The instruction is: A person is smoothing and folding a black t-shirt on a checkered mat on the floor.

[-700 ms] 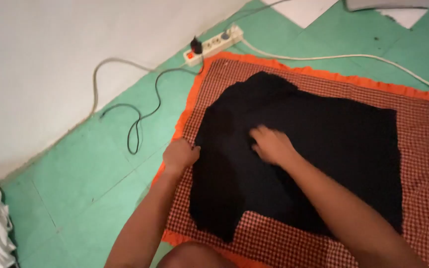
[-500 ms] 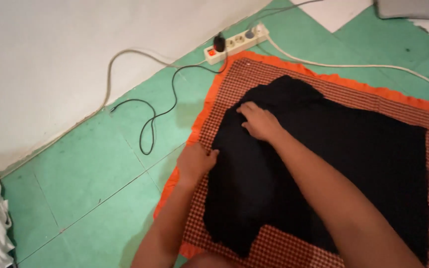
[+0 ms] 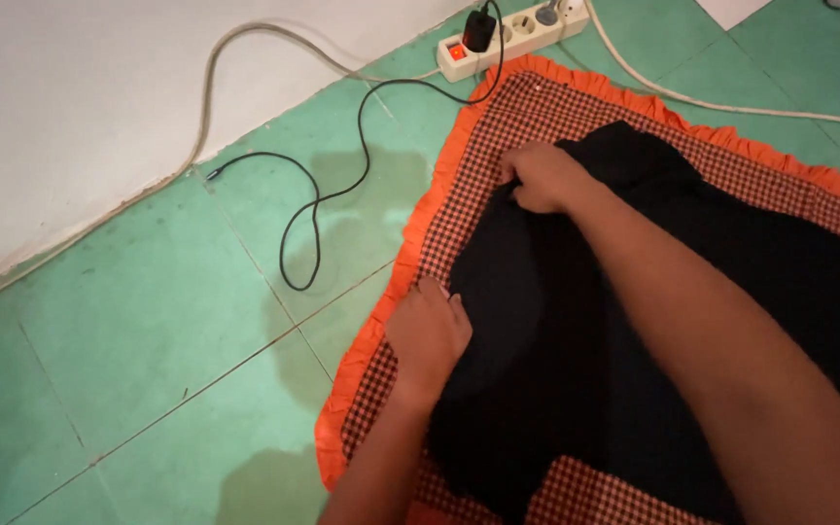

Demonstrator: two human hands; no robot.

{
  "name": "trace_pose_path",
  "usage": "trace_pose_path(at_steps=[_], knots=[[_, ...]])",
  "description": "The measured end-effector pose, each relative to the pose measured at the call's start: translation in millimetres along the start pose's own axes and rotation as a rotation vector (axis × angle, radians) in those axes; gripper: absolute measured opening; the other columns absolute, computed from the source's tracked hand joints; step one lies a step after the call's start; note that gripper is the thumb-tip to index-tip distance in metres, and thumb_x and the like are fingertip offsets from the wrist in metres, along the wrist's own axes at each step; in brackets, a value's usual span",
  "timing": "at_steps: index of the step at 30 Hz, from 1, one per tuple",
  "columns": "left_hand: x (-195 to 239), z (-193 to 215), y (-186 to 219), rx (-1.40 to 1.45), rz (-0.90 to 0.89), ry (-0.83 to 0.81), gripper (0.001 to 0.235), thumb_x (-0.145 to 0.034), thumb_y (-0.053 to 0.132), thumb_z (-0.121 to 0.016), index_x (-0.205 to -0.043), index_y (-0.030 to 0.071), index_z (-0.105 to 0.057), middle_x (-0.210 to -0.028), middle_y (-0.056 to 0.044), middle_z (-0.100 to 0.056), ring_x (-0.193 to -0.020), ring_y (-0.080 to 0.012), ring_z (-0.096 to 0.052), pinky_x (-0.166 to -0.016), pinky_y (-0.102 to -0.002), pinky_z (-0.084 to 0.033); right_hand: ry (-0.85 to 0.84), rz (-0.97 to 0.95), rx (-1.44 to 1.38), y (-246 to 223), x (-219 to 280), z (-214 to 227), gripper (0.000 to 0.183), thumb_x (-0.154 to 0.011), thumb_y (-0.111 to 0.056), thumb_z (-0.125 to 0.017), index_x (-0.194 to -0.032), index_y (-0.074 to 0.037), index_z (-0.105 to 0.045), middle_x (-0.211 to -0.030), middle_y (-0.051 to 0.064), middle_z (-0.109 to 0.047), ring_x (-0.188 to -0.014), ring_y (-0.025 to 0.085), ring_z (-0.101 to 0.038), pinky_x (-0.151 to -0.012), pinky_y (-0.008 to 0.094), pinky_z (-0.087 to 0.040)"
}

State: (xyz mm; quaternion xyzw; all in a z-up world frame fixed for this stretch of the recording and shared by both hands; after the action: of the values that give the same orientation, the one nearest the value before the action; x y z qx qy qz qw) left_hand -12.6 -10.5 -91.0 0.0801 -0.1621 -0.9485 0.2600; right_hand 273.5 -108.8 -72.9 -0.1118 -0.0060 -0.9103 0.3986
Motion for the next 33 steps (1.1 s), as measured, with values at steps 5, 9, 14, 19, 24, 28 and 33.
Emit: trace_pose_path(at_steps=[5, 9, 14, 19, 24, 28, 33], knots=[[-3.5, 14.5, -0.7, -0.096, 0.010, 0.018, 0.026, -0.092, 0.045, -0.059, -0.091, 0.019, -0.053, -0.065, 0.001, -0.063, -0.062, -0.0215, -0.072, -0.057, -0.038, -0.058, 0.010, -0.024, -0.083, 8.2, -5.6, 14.1, 0.027, -0.083, -0.019, -0.074, -0.109, -0.013, -0.071, -0.106, 0.014, -0.074, -0.110, 0.038, -0.070, -0.092, 0.049, -0.056], [-6.4, 16.0, -1.8, -0.154, 0.036, 0.036, 0.033, -0.089, 0.049, -0.067, -0.088, 0.019, -0.053, -0.063, 0.005, -0.064, -0.057, -0.0173, -0.070, -0.052, -0.035, -0.057, 0.062, 0.024, -0.019, 11.3, -13.6, 12.8, 0.028, -0.082, -0.028, -0.082, -0.100, -0.013, -0.067, -0.098, 0.012, -0.072, -0.102, 0.036, -0.072, -0.084, 0.046, -0.059], [-5.8, 13.9, -7.4, -0.160, 0.026, 0.129, 0.027, -0.090, 0.048, -0.065, -0.089, 0.023, -0.054, -0.064, 0.005, -0.064, -0.062, -0.0178, -0.072, -0.055, -0.034, -0.057, 0.125, -0.049, -0.122, 1.1, -4.0, 0.9, 0.032, -0.089, -0.026, -0.079, -0.111, -0.010, -0.064, -0.112, 0.016, -0.061, -0.103, 0.040, -0.070, -0.084, 0.047, -0.060], [1.3, 24.7, 4.0, -0.069, -0.009, -0.015, 0.053, -0.077, 0.064, -0.074, -0.099, 0.019, -0.055, -0.075, -0.001, -0.066, -0.073, -0.0254, -0.073, -0.059, -0.042, -0.059, 0.295, -0.019, -0.140, -6.3, 15.7, -7.0, 0.032, -0.091, -0.023, -0.077, -0.113, -0.009, -0.059, -0.119, 0.018, -0.054, -0.094, 0.047, -0.070, -0.082, 0.052, -0.060], [-0.9, 24.4, 5.1, -0.121, -0.018, -0.076, 0.035, -0.086, 0.037, -0.074, -0.104, 0.015, -0.054, -0.078, -0.004, -0.070, -0.076, -0.0268, -0.075, -0.063, -0.041, -0.060, 0.579, 0.115, -0.189, -19.4, 42.5, -2.5, 0.035, -0.090, -0.004, -0.077, -0.114, -0.003, -0.052, -0.121, 0.020, -0.044, -0.097, 0.049, -0.069, -0.084, 0.051, -0.062], [1.8, 26.7, 0.9, -0.096, -0.066, -0.031, 0.041, -0.084, 0.040, -0.076, -0.106, 0.014, -0.053, -0.079, -0.005, -0.068, -0.077, -0.0275, -0.075, -0.065, -0.040, -0.060, 0.578, 0.090, -0.349, -51.2, 85.8, 22.8, 0.040, -0.087, 0.000, -0.076, -0.117, -0.001, -0.050, -0.131, 0.025, -0.042, -0.108, 0.054, -0.063, -0.091, 0.056, -0.059], [21.4, 63.0, 42.4, 0.145, -0.328, 0.138, 0.045, -0.085, 0.033, -0.070, -0.121, 0.009, -0.059, -0.100, -0.012, -0.058, -0.094, -0.0350, -0.062, -0.080, -0.045, -0.050, 0.621, 0.024, -0.368, -64.5, 188.6, 9.6, 0.062, -0.094, -0.016, -0.074, -0.145, 0.004, -0.047, -0.153, 0.032, -0.038, -0.142, 0.052, -0.038, -0.119, 0.058, -0.031]])
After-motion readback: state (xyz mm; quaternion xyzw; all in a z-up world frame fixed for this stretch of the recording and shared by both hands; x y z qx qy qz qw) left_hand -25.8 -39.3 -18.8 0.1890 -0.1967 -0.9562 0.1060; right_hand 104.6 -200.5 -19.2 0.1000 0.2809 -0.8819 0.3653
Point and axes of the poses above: each hand's wrist, its own x-axis away from the middle knuckle, its own z-axis out of the back of the hand, y = z × x, the point moved 1 cm from there along -x, towards the middle knuckle
